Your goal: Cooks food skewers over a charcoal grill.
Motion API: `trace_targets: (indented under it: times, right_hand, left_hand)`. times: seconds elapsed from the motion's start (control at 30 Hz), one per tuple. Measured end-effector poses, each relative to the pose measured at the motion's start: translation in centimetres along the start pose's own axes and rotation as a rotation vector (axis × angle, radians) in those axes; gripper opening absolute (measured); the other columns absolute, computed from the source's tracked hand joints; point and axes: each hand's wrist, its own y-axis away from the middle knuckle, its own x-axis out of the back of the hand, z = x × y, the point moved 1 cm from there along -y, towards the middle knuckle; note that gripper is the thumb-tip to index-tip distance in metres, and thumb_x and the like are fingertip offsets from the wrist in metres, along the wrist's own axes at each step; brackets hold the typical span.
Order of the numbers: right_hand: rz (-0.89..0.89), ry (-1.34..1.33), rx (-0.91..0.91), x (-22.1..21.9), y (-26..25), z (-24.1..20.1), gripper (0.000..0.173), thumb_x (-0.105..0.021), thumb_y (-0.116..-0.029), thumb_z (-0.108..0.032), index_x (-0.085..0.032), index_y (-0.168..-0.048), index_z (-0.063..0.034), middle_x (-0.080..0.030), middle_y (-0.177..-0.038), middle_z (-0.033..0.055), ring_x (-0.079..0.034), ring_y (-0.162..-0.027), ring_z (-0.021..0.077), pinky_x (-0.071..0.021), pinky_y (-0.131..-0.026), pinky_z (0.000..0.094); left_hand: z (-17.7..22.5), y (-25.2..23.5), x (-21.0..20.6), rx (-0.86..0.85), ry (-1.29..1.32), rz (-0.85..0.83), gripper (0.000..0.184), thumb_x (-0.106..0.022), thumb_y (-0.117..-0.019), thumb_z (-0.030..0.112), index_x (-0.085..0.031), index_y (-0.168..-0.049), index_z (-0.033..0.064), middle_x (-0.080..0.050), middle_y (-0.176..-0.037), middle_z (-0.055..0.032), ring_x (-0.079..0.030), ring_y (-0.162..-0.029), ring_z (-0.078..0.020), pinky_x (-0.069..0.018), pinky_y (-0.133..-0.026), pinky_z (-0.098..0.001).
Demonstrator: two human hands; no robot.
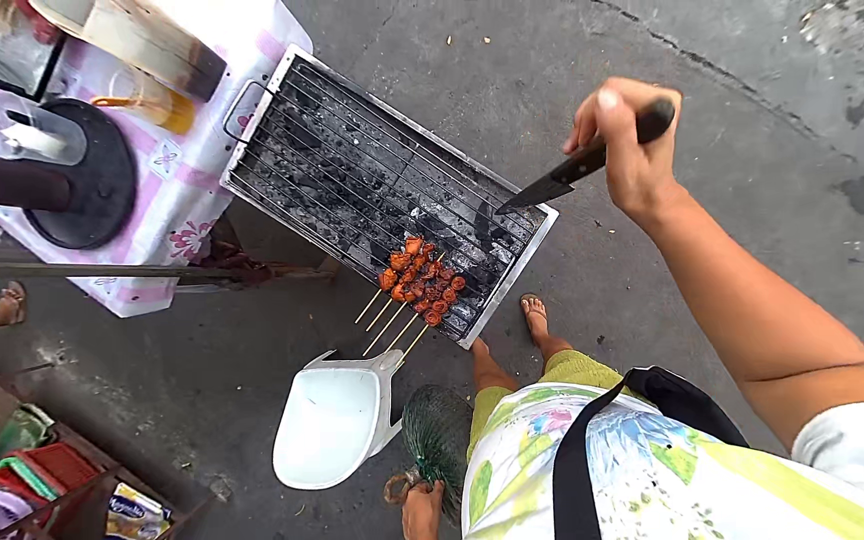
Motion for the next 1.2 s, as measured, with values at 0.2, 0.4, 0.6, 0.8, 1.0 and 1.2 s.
trace_targets:
  times: [0.2, 0.4, 0.6, 0.8, 1.0, 1.2]
  right_hand:
    - [-0.23, 0.219, -0.064, 2.3, 6.5, -4.6, 0.044, -0.047, -0.108, -0.031, -0.072, -0.105, 0.0046, -0.071, -0.083, 0.0117, -0.06, -0.058, 0.0095, -0.0537, -0.052, 0.0284]
    - [-0.207, 0.191, 0.012, 0.5, 15.3, -3.8, 0.035, -0.06, -0.1043, -0.028, -0.072, -0.108, 0.0049, -0.072, -0.115, 0.023, -0.074, -0.097, 0.0242, -0.0624, -0.082, 0.0362]
    - [-0.18, 0.288, 0.032, -2.4, 18.6, -1.7, 0.031, -0.06, -0.1044, -0.024, -0.073, -0.112, 0.0036, -0.071, -0.121, 0.0235, -0.073, -0.109, 0.0278, -0.0597, -0.089, 0.0334]
    - [-0.142, 0.156, -0.091, -3.9, 19.3, -0.5, 0.031, -0.064, -0.1025, -0.022, -0.072, -0.118, 0.0046, -0.069, -0.126, 0.0235, -0.071, -0.113, 0.0281, -0.0591, -0.095, 0.0365]
    - [0.142, -0.379, -0.645, -1.1, 16.1, 1.7, 0.038, -0.045, -0.1104, -0.032, -0.066, -0.12, -0.0015, -0.076, -0.11, 0.0078, -0.077, -0.088, 0.0194, -0.0663, -0.073, 0.0357]
    - [0.123, -0.602, -1.04, 3.1, 12.5, 8.6, 0.048, -0.028, -0.1132, -0.036, -0.063, -0.112, -0.004, -0.076, -0.084, 0.0069, -0.075, -0.066, 0.0154, -0.063, -0.058, 0.0279]
  left_hand:
    - [-0.2, 0.1, -0.6, 0.012, -0.001, -0.023, 0.037, -0.065, -0.0988, 0.044, -0.076, -0.099, 0.0082, -0.075, -0.106, -0.018, -0.071, -0.106, -0.0359, -0.0537, -0.089, -0.0596]
    - [-0.8, -1.3, -1.9, 0.021, 0.024, 0.005, 0.036, -0.068, -0.0967, 0.044, -0.077, -0.099, 0.0088, -0.074, -0.106, -0.0176, -0.07, -0.105, -0.0355, -0.0536, -0.088, -0.0598]
    - [0.0, -1.2, -0.3, 0.023, -0.01, -0.002, 0.037, -0.065, -0.0989, 0.045, -0.076, -0.099, 0.0102, -0.075, -0.106, -0.0156, -0.071, -0.106, -0.0344, -0.0542, -0.088, -0.0598]
    - [0.6, 0.4, 1.2, 0.027, -0.019, 0.001, 0.037, -0.065, -0.0991, 0.044, -0.075, -0.099, 0.008, -0.074, -0.106, -0.0182, -0.07, -0.106, -0.0358, -0.0535, -0.088, -0.0596]
    - [-0.3, -0.3, 0.5, 0.05, -0.036, -0.013, 0.038, -0.065, -0.0982, 0.046, -0.076, -0.098, 0.0098, -0.075, -0.106, -0.0158, -0.071, -0.106, -0.0342, -0.0541, -0.088, -0.0596]
    - [0.4, -0.4, 0.8, 0.048, -0.063, -0.001, 0.037, -0.066, -0.0974, 0.048, -0.076, -0.099, 0.0125, -0.075, -0.105, -0.0139, -0.071, -0.105, -0.0321, -0.0548, -0.086, -0.0584]
